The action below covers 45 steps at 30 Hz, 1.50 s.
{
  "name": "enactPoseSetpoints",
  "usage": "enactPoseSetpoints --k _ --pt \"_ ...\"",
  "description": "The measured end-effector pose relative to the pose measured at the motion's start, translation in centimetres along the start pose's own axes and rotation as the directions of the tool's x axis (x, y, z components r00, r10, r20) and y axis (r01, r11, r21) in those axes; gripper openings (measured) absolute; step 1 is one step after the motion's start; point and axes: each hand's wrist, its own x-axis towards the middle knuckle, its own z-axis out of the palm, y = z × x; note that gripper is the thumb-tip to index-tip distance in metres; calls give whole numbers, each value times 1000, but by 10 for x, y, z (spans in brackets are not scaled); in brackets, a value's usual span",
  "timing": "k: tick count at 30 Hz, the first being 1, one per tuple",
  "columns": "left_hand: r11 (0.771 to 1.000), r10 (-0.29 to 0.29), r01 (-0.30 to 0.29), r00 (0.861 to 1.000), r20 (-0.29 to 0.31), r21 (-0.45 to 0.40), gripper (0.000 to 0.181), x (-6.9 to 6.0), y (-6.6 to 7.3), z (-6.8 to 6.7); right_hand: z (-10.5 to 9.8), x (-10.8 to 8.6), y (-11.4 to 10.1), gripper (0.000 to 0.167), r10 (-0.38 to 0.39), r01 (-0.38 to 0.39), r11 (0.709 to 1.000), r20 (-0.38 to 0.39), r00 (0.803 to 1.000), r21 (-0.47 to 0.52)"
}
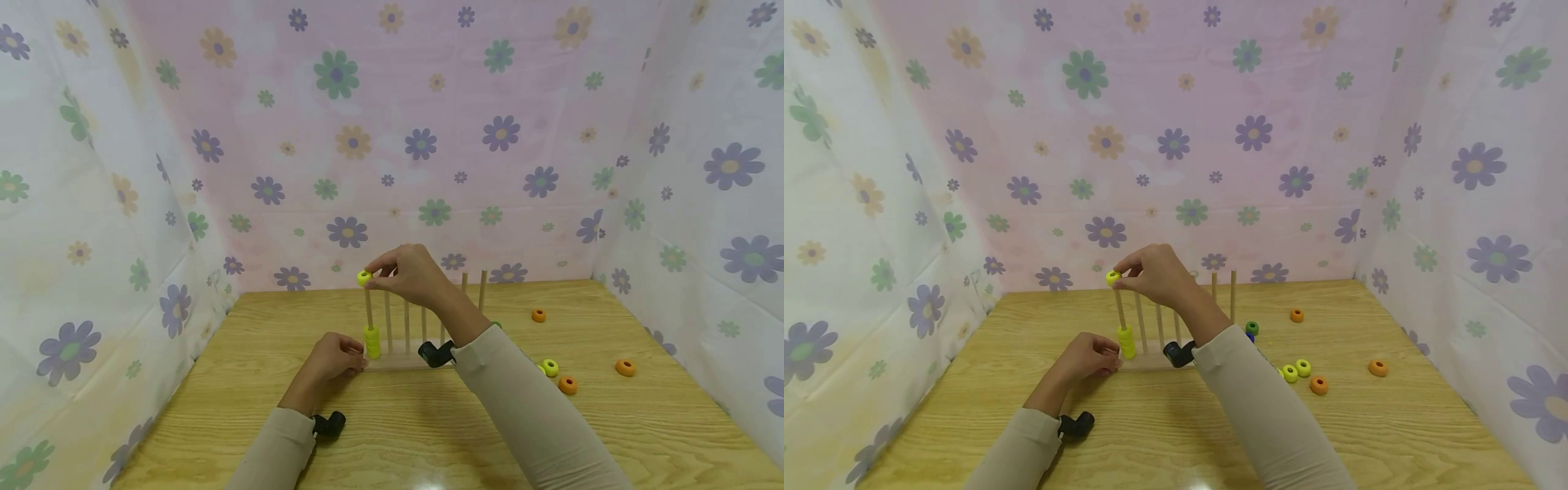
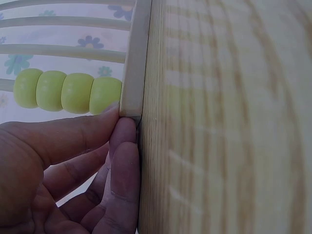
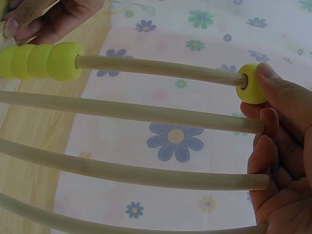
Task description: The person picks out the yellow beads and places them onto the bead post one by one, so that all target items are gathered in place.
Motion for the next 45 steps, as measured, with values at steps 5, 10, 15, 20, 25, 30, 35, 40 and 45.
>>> enactPoseSetpoints --k 5,10,15,20,25,30,35,40,45 --pt "1000 -2 2 1000 -2 -1 29 1 -1 0 0 0 0 23 4 -4 1000 4 1000 -3" --pt "1000 -6 6 1000 1 -1 29 1 -1 0 0 -1 0 23 8 -8 1000 5 1000 -3" --pt "1000 -7 7 1000 2 -3 29 1 0 0 1 -1 1 23 8 -8 1000 4 1000 -3" --pt "1000 -15 15 1000 2 -4 29 1 1 0 2 0 1 23 -6 6 1000 -1 1000 -17" --pt "1000 -13 13 1000 3 -2 30 2 0 -1 1 0 1 22 -15 15 1000 -3 1000 -20" --pt "1000 -10 10 1000 4 -14 31 3 0 -1 1 -1 1 20 -4 4 1000 1 1000 -14" --pt "1000 -13 13 1000 -4 -10 30 4 -1 0 1 -1 2 20 0 0 1000 7 1000 -6" --pt "1000 -17 17 1000 -12 -7 29 4 -1 1 0 -1 2 20 -5 5 1000 6 1000 -9" --pt "1000 -16 16 1000 -14 -4 29 4 -2 1 1 -2 2 19 -25 25 1000 2 1000 -17"
